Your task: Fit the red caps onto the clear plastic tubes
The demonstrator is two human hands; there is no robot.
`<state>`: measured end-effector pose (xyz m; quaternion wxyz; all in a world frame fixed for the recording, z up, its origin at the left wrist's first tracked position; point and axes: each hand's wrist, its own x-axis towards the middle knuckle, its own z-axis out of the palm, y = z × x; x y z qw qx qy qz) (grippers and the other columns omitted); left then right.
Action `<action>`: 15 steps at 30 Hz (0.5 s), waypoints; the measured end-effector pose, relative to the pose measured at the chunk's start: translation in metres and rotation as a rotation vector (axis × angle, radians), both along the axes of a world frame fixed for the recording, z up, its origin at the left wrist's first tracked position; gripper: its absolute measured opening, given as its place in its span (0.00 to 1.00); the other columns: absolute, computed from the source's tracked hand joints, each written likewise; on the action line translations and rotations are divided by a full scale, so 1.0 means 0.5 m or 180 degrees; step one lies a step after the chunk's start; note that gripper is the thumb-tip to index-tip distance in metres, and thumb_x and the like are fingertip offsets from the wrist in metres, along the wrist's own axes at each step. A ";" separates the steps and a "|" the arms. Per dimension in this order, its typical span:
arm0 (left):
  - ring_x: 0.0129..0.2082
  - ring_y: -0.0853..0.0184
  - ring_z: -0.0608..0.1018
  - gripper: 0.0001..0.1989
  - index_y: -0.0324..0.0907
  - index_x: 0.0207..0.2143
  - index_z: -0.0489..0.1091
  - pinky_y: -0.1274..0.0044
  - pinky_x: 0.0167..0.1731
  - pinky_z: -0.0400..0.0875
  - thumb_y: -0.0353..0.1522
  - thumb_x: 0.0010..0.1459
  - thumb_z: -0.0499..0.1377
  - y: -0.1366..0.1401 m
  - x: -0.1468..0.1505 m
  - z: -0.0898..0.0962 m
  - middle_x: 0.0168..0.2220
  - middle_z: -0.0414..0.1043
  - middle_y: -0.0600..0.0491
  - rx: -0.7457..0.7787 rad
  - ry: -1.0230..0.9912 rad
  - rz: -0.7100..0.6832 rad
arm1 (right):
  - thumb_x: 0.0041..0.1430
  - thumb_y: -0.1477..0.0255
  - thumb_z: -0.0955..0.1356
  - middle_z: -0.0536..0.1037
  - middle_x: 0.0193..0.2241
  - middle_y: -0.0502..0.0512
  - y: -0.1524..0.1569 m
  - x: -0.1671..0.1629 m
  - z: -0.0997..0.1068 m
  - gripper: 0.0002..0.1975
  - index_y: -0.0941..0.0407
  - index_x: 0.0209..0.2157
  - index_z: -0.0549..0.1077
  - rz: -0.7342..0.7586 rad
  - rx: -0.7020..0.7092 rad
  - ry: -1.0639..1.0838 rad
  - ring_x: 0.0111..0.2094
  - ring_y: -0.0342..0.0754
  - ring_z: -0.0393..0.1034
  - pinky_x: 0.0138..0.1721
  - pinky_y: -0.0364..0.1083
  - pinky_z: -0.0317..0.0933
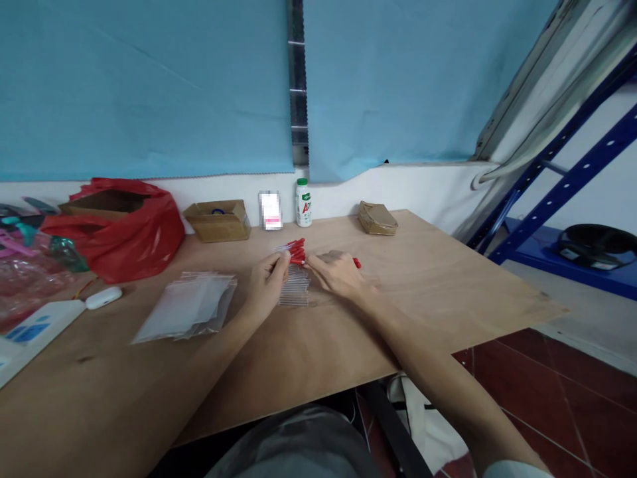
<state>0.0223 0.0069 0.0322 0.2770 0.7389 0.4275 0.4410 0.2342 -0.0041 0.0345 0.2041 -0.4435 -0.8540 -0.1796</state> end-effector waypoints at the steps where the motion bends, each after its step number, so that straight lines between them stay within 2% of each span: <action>1: 0.23 0.68 0.65 0.26 0.45 0.24 0.55 0.75 0.27 0.59 0.49 0.73 0.45 0.001 -0.004 0.003 0.21 0.58 0.58 0.0015 -0.0004 -0.0076 | 0.80 0.62 0.52 0.80 0.32 0.55 0.002 0.002 -0.002 0.25 0.56 0.43 0.75 0.0007 -0.0006 -0.0055 0.30 0.46 0.64 0.34 0.47 0.45; 5: 0.25 0.68 0.70 0.22 0.44 0.28 0.63 0.75 0.31 0.61 0.45 0.73 0.48 0.009 -0.021 0.006 0.22 0.66 0.58 0.0110 0.0532 -0.0304 | 0.81 0.62 0.53 0.81 0.36 0.56 0.016 0.009 -0.006 0.24 0.56 0.45 0.75 0.0170 -0.0042 -0.0215 0.34 0.47 0.67 0.36 0.47 0.48; 8: 0.28 0.66 0.73 0.13 0.46 0.38 0.71 0.75 0.32 0.60 0.40 0.72 0.51 0.013 -0.026 0.001 0.29 0.74 0.57 0.0390 0.1149 -0.0217 | 0.81 0.62 0.53 0.82 0.38 0.56 0.022 0.008 -0.007 0.22 0.55 0.46 0.75 0.0236 -0.0084 -0.0276 0.36 0.47 0.69 0.37 0.47 0.50; 10: 0.30 0.65 0.74 0.11 0.47 0.43 0.72 0.74 0.33 0.60 0.38 0.72 0.52 0.012 -0.024 -0.003 0.33 0.77 0.55 0.0630 0.1467 -0.0159 | 0.80 0.64 0.53 0.82 0.40 0.56 0.022 0.005 -0.008 0.21 0.55 0.47 0.74 0.0221 -0.0145 -0.0332 0.36 0.47 0.70 0.37 0.47 0.51; 15: 0.35 0.63 0.76 0.10 0.46 0.41 0.72 0.73 0.34 0.60 0.34 0.72 0.51 0.010 -0.021 -0.013 0.40 0.79 0.52 0.1029 0.1724 -0.0105 | 0.81 0.62 0.52 0.83 0.44 0.60 0.012 -0.008 -0.005 0.23 0.55 0.53 0.72 -0.0005 -0.0377 -0.0433 0.36 0.49 0.74 0.37 0.47 0.53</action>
